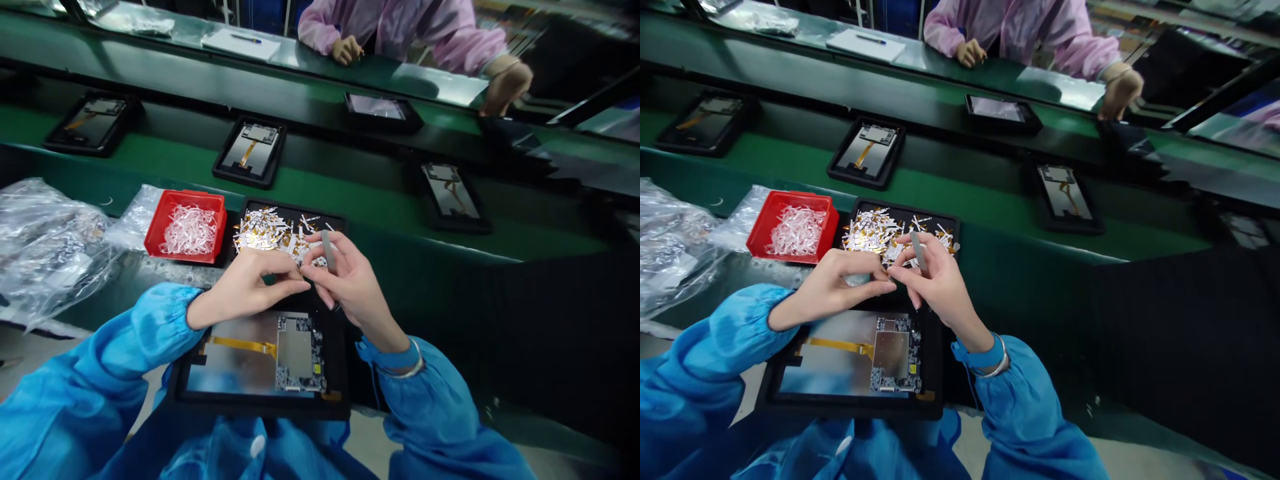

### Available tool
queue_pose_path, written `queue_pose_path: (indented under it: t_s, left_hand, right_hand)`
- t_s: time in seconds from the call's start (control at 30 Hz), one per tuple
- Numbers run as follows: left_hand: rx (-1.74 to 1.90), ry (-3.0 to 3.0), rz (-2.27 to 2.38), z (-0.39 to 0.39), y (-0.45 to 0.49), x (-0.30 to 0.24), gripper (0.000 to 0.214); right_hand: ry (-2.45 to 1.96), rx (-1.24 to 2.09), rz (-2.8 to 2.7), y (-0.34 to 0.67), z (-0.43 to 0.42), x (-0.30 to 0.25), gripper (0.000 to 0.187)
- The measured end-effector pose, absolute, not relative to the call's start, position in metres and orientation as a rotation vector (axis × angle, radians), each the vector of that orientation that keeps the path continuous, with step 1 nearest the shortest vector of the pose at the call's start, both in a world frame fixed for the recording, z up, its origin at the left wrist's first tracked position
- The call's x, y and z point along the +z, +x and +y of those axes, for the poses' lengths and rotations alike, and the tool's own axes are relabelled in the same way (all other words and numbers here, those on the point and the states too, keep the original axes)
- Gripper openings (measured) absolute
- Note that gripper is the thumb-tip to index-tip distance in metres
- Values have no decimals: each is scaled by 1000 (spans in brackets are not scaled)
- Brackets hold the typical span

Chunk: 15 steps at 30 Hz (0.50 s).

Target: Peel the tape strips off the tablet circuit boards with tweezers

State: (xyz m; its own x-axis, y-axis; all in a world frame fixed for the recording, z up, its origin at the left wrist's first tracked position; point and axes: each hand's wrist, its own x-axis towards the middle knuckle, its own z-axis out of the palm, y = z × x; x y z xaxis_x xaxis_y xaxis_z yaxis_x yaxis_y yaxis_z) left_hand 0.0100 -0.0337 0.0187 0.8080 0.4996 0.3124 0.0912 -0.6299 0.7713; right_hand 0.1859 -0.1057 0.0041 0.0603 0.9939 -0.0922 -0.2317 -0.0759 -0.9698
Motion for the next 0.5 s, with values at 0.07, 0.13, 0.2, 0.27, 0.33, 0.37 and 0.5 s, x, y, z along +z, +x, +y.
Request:
queue_pose_path:
  t_s: [0.07, 0.13, 0.2, 0.27, 0.33, 0.37, 0.5]
  left_hand:
    - [631, 2207, 422, -35, 8, 19, 29]
    - [621, 2231, 418, -36, 8, 18, 27]
    - [627, 2330, 387, -39, 10, 14, 25]
    - [648, 2508, 331, -43, 12, 10, 29]
    - [665, 2659, 268, -48, 12, 8, 32]
    - [661, 2704, 250, -50, 8, 8, 32]
    - [585, 2795, 518, -34, -33, 17, 22]
  right_hand:
    - [-1171, 1236, -1062, 186, -114, 4, 21]
    - [-1210, 1142, -1240, 188, -122, 6, 14]
    - [-1247, 1004, -1398, 191, -129, 6, 15]
    - [-1285, 850, -1513, 196, -134, 5, 14]
    - [-1329, 735, -1598, 200, -137, 2, 12]
    - [-1352, 697, -1623, 202, -139, 0, 12]
    - [-1442, 628, -1607, 210, -150, -10, 9]
